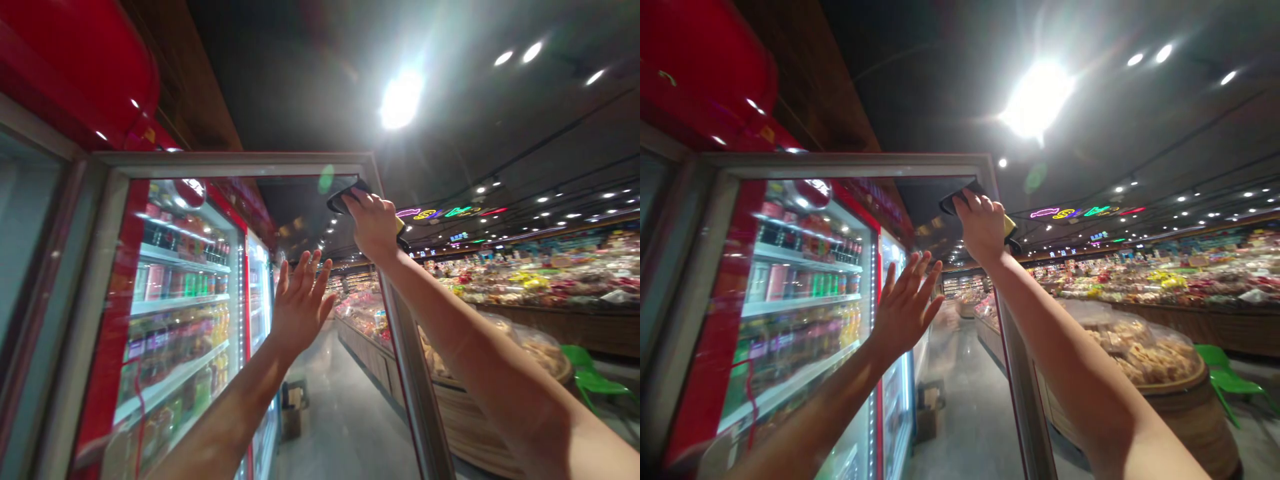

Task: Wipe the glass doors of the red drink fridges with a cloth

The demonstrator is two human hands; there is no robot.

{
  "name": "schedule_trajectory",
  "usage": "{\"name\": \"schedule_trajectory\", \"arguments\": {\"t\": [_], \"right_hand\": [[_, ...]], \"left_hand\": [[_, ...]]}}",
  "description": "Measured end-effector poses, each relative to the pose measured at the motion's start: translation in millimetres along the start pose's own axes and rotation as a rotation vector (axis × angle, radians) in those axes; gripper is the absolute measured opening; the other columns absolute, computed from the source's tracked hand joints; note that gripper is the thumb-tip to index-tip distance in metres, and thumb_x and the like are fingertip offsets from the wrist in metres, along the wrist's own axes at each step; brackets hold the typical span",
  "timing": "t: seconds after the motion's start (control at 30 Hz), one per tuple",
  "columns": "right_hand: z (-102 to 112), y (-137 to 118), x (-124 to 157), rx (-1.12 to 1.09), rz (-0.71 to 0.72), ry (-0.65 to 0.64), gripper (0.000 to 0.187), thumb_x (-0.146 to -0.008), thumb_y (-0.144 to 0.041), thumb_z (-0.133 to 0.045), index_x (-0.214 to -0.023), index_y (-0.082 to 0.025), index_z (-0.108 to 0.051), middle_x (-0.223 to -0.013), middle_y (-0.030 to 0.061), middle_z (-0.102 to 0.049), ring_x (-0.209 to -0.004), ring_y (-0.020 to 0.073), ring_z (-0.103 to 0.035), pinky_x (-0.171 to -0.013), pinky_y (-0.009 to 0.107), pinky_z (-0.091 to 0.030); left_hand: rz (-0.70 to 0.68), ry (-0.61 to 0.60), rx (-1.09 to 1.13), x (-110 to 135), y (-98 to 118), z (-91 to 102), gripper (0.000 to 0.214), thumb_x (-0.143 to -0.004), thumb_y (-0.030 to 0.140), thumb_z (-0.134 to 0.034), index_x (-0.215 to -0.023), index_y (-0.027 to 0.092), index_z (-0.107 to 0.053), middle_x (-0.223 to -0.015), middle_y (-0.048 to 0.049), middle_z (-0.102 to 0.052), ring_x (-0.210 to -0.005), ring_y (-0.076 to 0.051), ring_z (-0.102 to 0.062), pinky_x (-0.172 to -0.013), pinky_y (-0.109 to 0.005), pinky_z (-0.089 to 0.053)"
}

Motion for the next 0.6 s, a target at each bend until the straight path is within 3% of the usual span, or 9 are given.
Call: {"name": "schedule_trajectory", "arguments": {"t": [0.1, 0.17, 0.3, 0.4, 0.5, 0.6], "right_hand": [[6, 9, 29, 0.043, -0.013, 0.034, 0.049, -0.097, -0.015, -0.04, -0.142, -0.028, -0.054, -0.155, 0.0066, -0.048, -0.141, 0.0352, -0.043, -0.11, 0.062, -0.039], [0, 22, 33, 0.03, -0.056, 0.024, 0.05, -0.094, -0.016, -0.045, -0.143, -0.026, -0.054, -0.157, 0.0075, -0.045, -0.144, 0.0377, -0.039, -0.108, 0.063, -0.042], [-21, 41, -4, -0.046, -0.05, -0.03, 0.05, -0.092, -0.015, -0.047, -0.141, -0.017, -0.055, -0.16, 0.0104, -0.039, -0.148, 0.0384, -0.033, -0.113, 0.056, -0.042], [-28, 43, -20, -0.058, -0.061, -0.048, 0.049, -0.092, -0.011, -0.045, -0.138, -0.016, -0.058, -0.158, 0.01, -0.042, -0.148, 0.036, -0.034, -0.116, 0.054, -0.039], [-26, 25, 7, -0.07, -0.022, -0.013, 0.05, -0.093, -0.011, -0.042, -0.139, -0.02, -0.058, -0.156, 0.0073, -0.046, -0.147, 0.0319, -0.036, -0.119, 0.054, -0.037], [-38, -3, 48, -0.142, 0.103, -0.066, 0.052, -0.092, -0.012, -0.044, -0.142, -0.023, -0.056, -0.157, 0.0047, -0.046, -0.146, 0.0287, -0.039, -0.12, 0.051, -0.036]], "left_hand": [[0.004, 0.011, 0.011, 7, -4, 1.5, 0.069, -0.101, 0.042, -0.047, -0.161, 0.025, -0.016, -0.163, -0.0106, -0.033, -0.154, -0.027, -0.024, -0.127, -0.056, -0.015], [0.006, 0.02, 0.018, 10, -5, 1.3, 0.07, -0.101, 0.041, -0.047, -0.162, 0.026, -0.015, -0.164, -0.0098, -0.031, -0.154, -0.028, -0.024, -0.127, -0.056, -0.015], [0.007, 0.037, 0.024, 12, -6, -3.3, 0.071, -0.101, 0.04, -0.048, -0.162, 0.024, -0.015, -0.165, -0.0106, -0.03, -0.154, -0.029, -0.023, -0.127, -0.057, -0.014], [0.015, 0.028, 0.037, 14, -5, -10.9, 0.072, -0.1, 0.04, -0.048, -0.162, 0.025, -0.013, -0.166, -0.0095, -0.026, -0.154, -0.028, -0.022, -0.128, -0.056, -0.012], [0.033, 0.001, 0.041, 14, -7, -16.5, 0.072, -0.099, 0.042, -0.05, -0.161, 0.025, -0.017, -0.165, -0.009, -0.029, -0.154, -0.028, -0.023, -0.128, -0.056, -0.013], [0.032, -0.055, 0.043, 16, -15, -15.7, 0.065, -0.099, 0.043, -0.05, -0.158, 0.024, -0.03, -0.163, -0.0077, -0.035, -0.152, -0.025, -0.029, -0.127, -0.05, -0.019]]}}
Point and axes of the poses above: each hand's wrist, its own x-axis away from the middle knuckle, its own z-axis out of the back of the hand, y = z × x, the point moved 8 cm from there along -x, towards the middle knuckle
